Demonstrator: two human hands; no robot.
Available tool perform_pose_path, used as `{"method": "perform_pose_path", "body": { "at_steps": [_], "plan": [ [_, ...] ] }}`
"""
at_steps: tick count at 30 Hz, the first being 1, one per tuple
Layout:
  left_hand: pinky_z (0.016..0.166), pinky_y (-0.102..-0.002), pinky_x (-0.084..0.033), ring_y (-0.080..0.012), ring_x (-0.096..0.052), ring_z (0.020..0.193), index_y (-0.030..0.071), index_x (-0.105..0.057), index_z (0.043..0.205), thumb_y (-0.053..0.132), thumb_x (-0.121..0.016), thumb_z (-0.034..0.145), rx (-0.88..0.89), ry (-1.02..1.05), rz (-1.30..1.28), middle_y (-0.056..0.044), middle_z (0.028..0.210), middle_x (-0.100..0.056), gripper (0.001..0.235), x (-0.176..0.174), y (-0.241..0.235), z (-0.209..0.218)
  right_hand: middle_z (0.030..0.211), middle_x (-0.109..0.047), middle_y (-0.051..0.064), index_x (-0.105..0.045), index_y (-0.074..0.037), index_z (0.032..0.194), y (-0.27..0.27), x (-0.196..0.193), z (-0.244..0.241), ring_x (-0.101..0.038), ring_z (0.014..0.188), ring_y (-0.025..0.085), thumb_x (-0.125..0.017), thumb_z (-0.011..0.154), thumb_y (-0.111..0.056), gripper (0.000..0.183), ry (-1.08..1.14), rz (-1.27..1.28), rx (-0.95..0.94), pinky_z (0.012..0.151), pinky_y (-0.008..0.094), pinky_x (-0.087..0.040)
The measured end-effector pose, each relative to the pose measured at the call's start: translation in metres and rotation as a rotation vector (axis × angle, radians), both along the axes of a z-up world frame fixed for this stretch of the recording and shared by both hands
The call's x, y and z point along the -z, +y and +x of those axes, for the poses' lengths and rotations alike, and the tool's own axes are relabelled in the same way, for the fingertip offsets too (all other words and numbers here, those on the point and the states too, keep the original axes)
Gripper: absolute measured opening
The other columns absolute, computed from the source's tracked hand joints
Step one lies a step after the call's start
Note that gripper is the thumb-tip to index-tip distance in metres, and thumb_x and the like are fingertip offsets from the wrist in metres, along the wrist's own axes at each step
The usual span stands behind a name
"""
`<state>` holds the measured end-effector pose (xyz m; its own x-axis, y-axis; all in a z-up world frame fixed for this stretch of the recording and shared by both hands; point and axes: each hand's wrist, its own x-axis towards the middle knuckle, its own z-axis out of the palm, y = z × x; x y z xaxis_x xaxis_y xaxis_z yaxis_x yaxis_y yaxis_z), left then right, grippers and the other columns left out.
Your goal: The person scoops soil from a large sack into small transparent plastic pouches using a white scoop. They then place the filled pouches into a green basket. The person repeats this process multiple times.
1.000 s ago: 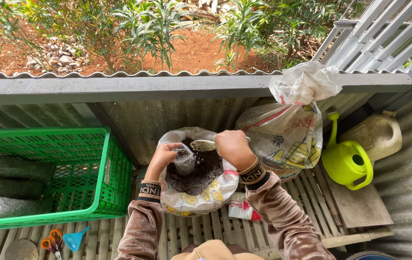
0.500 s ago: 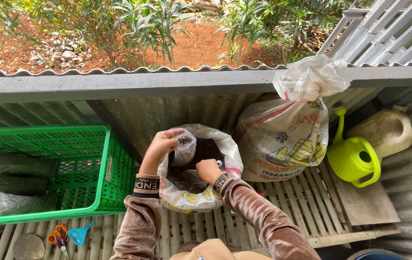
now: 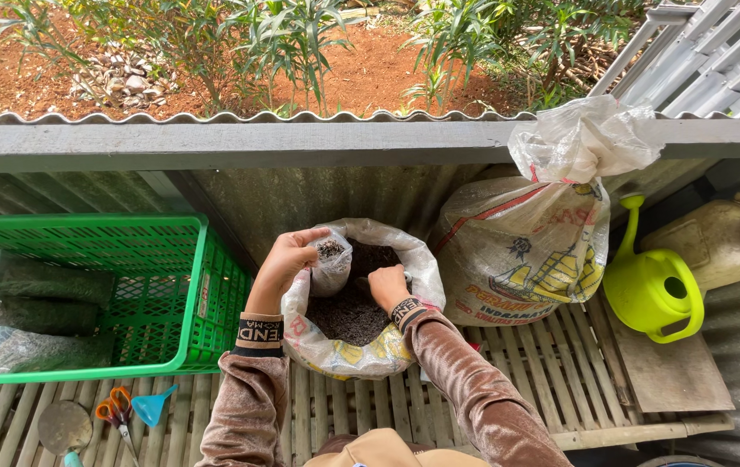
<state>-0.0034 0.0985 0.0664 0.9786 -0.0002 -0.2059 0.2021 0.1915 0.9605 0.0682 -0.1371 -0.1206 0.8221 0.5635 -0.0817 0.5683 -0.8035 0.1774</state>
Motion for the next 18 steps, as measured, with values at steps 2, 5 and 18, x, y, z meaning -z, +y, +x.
{"method": "perform_pose_path", "body": {
  "at_steps": [2,5,18],
  "plan": [
    [0.058,-0.021,-0.044,-0.0043,-0.052,0.061,-0.006,-0.068,0.132,-0.009,-0.056,0.073,0.014,-0.017,-0.024,-0.002,0.085,-0.07,0.06,0.002,0.001,-0.001,0.082,-0.077,0.01,-0.079,-0.013,0.082,-0.005,0.002,0.002,-0.075,0.076,0.029,-0.064,0.088,-0.02,0.017,0.091,0.047,-0.036,0.066,0.044,-0.055],
    [0.059,-0.022,-0.045,-0.0046,-0.052,0.061,-0.007,-0.068,0.131,-0.01,-0.055,0.072,0.009,0.009,-0.018,-0.003,0.086,-0.07,0.06,0.007,0.001,-0.002,0.084,-0.076,0.013,-0.079,-0.009,0.082,-0.008,0.003,0.006,-0.074,0.078,0.031,-0.069,0.079,-0.02,0.015,0.266,0.034,-0.104,0.065,0.043,-0.057],
    [0.052,-0.023,-0.039,-0.005,-0.048,0.054,-0.001,-0.07,0.132,-0.01,-0.054,0.069,-0.069,0.089,0.228,-0.002,0.077,-0.067,0.066,0.03,-0.004,-0.003,0.087,-0.076,0.012,-0.079,-0.014,0.09,-0.007,0.003,-0.023,-0.073,0.086,0.032,-0.071,0.079,-0.018,0.015,0.439,0.065,-0.095,0.084,0.048,-0.045]
  ]
}}
